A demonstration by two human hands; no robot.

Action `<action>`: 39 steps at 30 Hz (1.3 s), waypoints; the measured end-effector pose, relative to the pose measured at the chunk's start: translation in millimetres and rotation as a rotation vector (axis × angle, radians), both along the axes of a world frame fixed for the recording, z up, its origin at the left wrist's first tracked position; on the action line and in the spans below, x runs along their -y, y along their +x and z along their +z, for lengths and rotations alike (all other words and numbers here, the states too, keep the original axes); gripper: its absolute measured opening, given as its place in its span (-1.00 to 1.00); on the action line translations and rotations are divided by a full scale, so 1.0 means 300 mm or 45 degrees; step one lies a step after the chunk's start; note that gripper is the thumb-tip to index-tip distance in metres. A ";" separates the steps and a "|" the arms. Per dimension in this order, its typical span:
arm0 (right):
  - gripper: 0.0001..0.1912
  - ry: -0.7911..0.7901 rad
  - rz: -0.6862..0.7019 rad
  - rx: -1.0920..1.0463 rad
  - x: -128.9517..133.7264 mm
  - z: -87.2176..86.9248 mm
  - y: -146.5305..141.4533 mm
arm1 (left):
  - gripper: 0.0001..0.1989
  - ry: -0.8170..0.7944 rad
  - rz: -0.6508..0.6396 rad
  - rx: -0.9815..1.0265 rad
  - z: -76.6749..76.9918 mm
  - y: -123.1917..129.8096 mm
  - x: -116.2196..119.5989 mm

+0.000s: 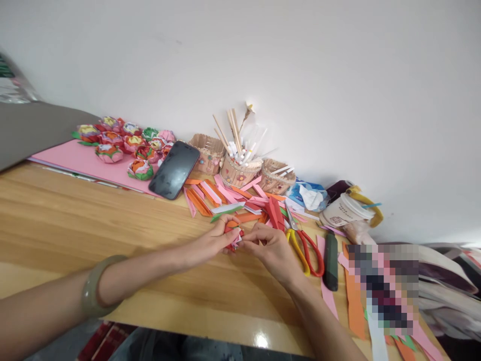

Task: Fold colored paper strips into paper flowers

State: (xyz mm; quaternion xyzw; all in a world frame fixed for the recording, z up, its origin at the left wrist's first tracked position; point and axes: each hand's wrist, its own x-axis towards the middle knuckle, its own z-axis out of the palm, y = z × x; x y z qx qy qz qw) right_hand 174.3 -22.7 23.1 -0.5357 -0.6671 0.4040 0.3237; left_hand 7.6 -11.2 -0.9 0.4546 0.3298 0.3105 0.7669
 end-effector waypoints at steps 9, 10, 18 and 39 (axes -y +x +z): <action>-0.91 -0.083 -0.089 -0.126 0.005 -0.015 -0.022 | -0.60 0.140 -0.023 -0.149 0.017 -0.012 0.003; -0.90 -0.088 -0.101 -0.136 0.005 -0.019 -0.024 | -0.61 0.154 -0.023 -0.155 0.018 -0.012 0.003; -0.86 0.048 -0.124 -0.006 0.007 -0.021 -0.024 | -0.65 0.041 0.044 -0.005 0.000 -0.002 0.001; -0.72 1.171 -0.085 0.655 0.052 -0.062 -0.021 | -0.86 -0.339 0.266 0.665 0.010 0.008 -0.007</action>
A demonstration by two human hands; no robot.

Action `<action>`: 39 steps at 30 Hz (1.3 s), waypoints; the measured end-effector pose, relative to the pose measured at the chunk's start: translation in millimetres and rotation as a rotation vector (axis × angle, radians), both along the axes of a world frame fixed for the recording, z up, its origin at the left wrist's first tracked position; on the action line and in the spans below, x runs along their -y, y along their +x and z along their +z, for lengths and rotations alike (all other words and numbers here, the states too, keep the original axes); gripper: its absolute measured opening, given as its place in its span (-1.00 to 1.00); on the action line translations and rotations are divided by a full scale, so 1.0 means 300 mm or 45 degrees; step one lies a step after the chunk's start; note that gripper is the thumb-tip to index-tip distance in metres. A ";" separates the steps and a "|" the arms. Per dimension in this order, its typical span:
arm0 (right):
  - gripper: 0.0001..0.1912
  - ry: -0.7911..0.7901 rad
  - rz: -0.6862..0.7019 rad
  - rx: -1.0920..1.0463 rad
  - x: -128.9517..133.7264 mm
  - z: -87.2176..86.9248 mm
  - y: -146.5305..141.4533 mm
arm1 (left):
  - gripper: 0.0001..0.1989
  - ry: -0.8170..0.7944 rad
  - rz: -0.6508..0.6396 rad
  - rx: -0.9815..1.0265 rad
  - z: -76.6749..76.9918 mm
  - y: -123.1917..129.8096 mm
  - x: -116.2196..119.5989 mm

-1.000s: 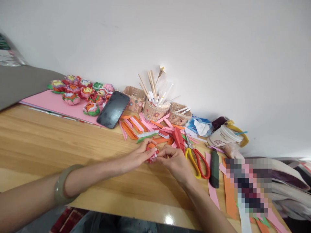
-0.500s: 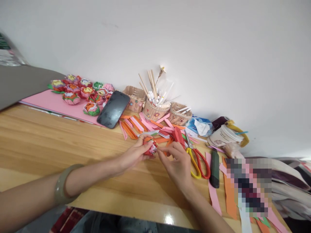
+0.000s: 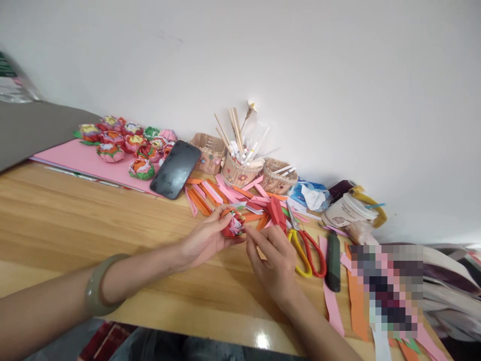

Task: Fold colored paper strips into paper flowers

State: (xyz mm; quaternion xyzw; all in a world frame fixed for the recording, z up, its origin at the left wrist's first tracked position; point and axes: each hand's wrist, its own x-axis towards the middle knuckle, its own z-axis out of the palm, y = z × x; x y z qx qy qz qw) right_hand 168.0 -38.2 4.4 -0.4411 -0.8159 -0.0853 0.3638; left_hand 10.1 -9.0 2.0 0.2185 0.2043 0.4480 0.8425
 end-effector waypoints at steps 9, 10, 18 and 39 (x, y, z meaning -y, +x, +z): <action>-0.84 -0.385 0.070 -0.460 0.014 0.054 -0.022 | -0.78 0.160 -0.030 -0.096 -0.011 0.004 0.009; -0.85 -0.480 0.065 -0.523 0.012 0.061 -0.024 | -0.77 0.197 -0.034 -0.113 -0.015 0.004 0.010; -0.85 -0.891 0.055 -0.809 -0.010 0.058 -0.022 | -0.73 0.610 0.091 -0.729 -0.013 -0.020 0.031; -0.87 -0.691 0.043 -0.587 -0.021 0.055 -0.006 | -0.60 0.810 -0.061 -0.762 -0.016 -0.032 0.000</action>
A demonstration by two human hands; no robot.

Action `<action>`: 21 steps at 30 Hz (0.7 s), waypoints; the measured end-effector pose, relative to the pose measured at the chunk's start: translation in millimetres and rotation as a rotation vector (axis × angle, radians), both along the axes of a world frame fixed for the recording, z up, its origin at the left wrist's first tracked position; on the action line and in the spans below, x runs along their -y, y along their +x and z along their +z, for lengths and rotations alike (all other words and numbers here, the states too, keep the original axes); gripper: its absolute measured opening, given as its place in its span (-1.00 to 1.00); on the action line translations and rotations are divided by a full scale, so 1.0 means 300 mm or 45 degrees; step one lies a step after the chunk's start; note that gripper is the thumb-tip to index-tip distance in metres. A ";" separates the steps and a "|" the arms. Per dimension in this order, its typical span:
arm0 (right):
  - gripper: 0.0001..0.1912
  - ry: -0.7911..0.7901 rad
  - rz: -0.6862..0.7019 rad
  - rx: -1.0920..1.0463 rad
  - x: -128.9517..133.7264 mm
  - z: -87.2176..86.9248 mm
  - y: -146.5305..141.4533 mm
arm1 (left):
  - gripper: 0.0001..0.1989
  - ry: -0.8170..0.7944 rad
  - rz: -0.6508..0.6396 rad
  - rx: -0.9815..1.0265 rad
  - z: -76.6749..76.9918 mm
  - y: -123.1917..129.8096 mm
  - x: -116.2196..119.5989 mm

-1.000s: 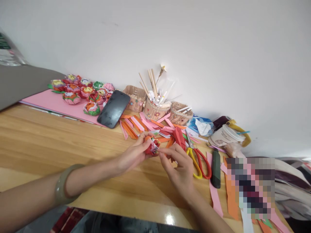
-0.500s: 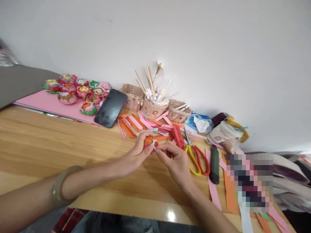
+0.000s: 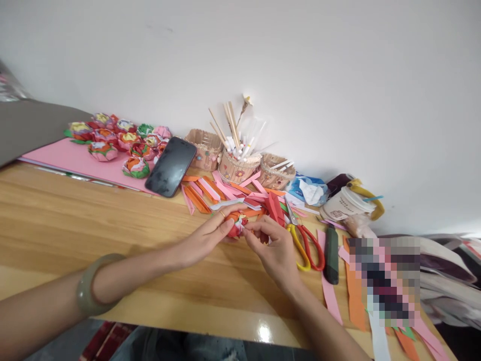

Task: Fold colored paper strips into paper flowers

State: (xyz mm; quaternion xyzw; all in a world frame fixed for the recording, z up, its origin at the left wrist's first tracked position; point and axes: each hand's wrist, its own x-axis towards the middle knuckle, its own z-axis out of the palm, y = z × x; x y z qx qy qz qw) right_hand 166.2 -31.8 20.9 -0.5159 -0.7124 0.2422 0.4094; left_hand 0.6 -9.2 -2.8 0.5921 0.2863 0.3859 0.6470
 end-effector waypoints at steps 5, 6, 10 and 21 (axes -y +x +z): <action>-0.87 0.012 -0.002 0.010 -0.006 -0.006 0.003 | -0.59 0.239 0.029 -0.188 0.005 -0.007 0.003; -0.87 0.028 -0.004 0.023 -0.006 -0.007 0.003 | -0.59 0.265 0.030 -0.221 0.007 -0.008 0.004; -0.88 0.183 -0.054 0.145 -0.002 -0.014 -0.001 | -0.57 0.296 0.046 -0.287 0.010 -0.008 0.007; -0.88 0.125 0.029 -0.053 -0.001 -0.003 0.009 | -0.58 0.260 0.124 -0.242 0.016 -0.012 0.006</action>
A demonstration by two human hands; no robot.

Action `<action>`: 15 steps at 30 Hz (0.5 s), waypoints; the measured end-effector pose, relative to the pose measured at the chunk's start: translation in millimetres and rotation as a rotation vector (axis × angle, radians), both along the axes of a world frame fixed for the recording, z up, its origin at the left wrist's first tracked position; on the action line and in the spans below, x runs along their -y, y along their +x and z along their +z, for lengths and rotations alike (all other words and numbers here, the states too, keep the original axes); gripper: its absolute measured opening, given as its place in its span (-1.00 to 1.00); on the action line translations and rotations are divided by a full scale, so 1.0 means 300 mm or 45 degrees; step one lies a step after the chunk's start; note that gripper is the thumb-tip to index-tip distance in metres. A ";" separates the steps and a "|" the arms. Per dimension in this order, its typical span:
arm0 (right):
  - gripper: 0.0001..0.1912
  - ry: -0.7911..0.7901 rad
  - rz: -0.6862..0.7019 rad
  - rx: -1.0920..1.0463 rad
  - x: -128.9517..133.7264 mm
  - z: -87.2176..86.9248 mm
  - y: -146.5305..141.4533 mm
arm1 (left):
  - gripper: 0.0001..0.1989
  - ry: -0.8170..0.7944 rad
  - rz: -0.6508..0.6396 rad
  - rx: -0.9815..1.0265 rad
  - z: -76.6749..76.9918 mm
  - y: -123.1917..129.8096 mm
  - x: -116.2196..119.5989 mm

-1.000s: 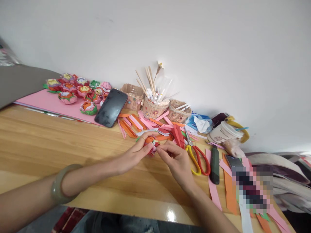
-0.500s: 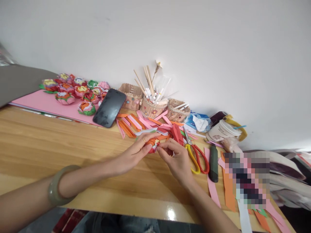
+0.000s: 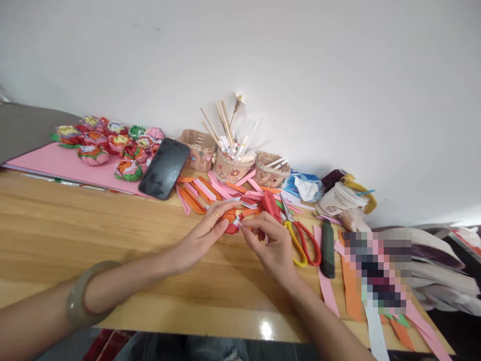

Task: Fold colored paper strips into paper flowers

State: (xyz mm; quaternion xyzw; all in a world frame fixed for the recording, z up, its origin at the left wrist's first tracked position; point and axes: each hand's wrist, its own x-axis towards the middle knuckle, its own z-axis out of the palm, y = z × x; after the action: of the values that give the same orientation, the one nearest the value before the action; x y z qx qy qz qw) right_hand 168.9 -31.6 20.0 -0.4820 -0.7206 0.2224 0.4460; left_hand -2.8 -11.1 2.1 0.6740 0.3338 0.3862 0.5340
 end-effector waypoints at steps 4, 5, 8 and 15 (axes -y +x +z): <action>-0.85 -0.392 0.184 -0.218 -0.013 0.023 0.015 | -0.59 -0.025 -0.020 0.046 0.017 -0.005 0.001; -0.85 -0.457 0.226 -0.263 -0.016 0.026 0.019 | -0.60 -0.037 -0.023 0.048 0.018 -0.005 0.001; -0.85 -0.546 0.280 -0.376 -0.022 0.025 0.026 | -0.60 -0.065 -0.029 0.084 0.014 -0.005 -0.001; -0.91 -0.562 0.226 -0.454 -0.026 -0.003 0.025 | -0.64 -0.064 -0.066 0.188 -0.008 -0.002 -0.005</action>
State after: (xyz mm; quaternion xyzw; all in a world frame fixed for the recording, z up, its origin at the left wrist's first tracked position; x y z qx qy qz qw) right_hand 176.5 -23.9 19.1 -0.4559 -0.6043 0.4931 0.4288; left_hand -3.5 -9.7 -0.2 0.6384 0.2858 0.4123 0.5838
